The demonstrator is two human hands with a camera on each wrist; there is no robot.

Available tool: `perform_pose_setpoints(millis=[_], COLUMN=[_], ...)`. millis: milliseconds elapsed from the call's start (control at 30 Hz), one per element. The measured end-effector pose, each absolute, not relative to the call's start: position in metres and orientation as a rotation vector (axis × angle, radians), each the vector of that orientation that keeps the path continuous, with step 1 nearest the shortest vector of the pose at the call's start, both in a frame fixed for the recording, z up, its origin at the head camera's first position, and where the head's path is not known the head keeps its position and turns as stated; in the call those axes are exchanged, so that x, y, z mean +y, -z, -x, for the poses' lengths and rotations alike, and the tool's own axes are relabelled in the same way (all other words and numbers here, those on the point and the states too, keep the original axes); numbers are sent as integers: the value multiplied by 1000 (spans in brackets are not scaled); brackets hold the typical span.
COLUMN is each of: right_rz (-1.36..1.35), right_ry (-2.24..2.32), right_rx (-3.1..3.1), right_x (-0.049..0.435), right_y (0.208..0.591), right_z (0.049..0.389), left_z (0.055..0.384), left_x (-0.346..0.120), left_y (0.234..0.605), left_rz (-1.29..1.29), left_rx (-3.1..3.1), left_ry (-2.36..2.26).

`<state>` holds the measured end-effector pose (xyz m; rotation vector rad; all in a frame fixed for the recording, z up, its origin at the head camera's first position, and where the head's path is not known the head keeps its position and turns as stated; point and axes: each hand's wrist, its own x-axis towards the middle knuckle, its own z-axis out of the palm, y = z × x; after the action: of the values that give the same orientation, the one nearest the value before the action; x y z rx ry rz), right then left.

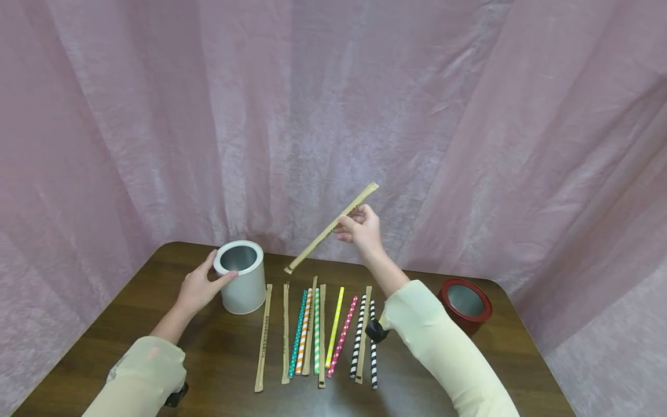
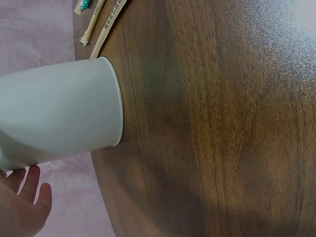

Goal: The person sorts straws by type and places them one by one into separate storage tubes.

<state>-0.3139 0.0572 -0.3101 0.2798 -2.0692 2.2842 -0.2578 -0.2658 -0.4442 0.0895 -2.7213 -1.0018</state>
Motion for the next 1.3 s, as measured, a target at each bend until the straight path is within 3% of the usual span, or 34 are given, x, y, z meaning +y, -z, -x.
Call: perform_pose_setpoints(millis=[600,967,1300], right_rz=[-313,-399,-426], right_ry=[-2267,-2253,-2116], right_rx=[-1922,-2068,-2317], right_x=[-20,-35,-45], right_y=[339,353,381], right_z=[313,296,303], left_z=[256,256,254], left_x=[-266,-265,-264], left_y=[448,447,447], left_rz=[-97,-89,-100], left_rx=[-2718,-2721,-2727], left_ry=[998,988,989])
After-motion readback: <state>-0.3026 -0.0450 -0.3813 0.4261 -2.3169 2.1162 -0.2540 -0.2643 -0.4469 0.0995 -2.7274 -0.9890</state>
